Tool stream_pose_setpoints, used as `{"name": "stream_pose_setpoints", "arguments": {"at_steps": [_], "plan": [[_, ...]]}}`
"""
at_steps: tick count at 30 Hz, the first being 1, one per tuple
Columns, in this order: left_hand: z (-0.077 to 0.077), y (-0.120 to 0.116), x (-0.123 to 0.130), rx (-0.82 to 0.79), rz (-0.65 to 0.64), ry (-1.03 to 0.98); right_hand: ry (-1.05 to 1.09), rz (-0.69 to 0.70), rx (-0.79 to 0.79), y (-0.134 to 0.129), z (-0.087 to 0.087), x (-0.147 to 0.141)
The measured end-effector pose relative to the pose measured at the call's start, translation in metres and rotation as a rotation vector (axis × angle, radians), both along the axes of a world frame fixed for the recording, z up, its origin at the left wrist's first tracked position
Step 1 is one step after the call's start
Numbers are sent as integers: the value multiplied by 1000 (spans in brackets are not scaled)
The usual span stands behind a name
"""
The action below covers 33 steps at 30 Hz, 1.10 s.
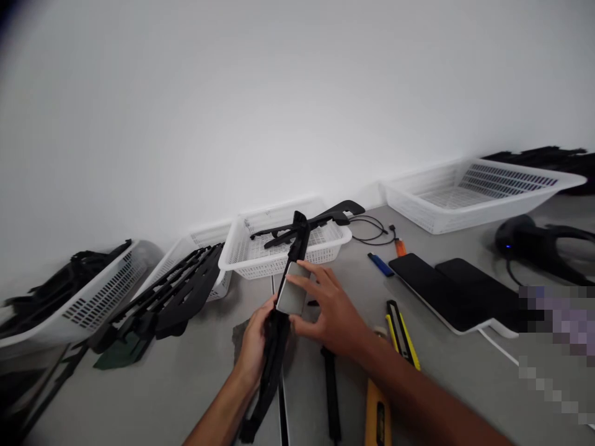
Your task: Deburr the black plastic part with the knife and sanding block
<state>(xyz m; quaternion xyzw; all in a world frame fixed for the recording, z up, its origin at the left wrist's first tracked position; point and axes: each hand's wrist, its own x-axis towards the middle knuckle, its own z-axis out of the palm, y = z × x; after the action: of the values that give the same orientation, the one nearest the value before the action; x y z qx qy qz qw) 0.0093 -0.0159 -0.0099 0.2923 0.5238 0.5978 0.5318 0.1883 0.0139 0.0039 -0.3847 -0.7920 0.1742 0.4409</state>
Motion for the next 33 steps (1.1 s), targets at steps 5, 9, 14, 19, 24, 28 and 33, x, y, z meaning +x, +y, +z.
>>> {"name": "stream_pose_setpoints", "arguments": {"at_steps": [5,9,14,19,24,28,33], "plan": [[-4,-2,2,34,-98,38,54,-106,-87,6,-3,2],[5,-6,5,224,-307,202,199,-84,-246,10,-4,1],[15,-10,13,301,-511,288,303,-42,-392,3,-3,-4],[8,-12,18,289,-460,287,311,11,-387,0,-5,-8],[0,-14,18,192,-453,217,348,-61,-563,6,-6,-6],[0,-13,18,229,-382,258,397,123,-579,1,0,-6],[2,-15,15,215,-263,371,403,210,-652,0,-3,-8]]}}
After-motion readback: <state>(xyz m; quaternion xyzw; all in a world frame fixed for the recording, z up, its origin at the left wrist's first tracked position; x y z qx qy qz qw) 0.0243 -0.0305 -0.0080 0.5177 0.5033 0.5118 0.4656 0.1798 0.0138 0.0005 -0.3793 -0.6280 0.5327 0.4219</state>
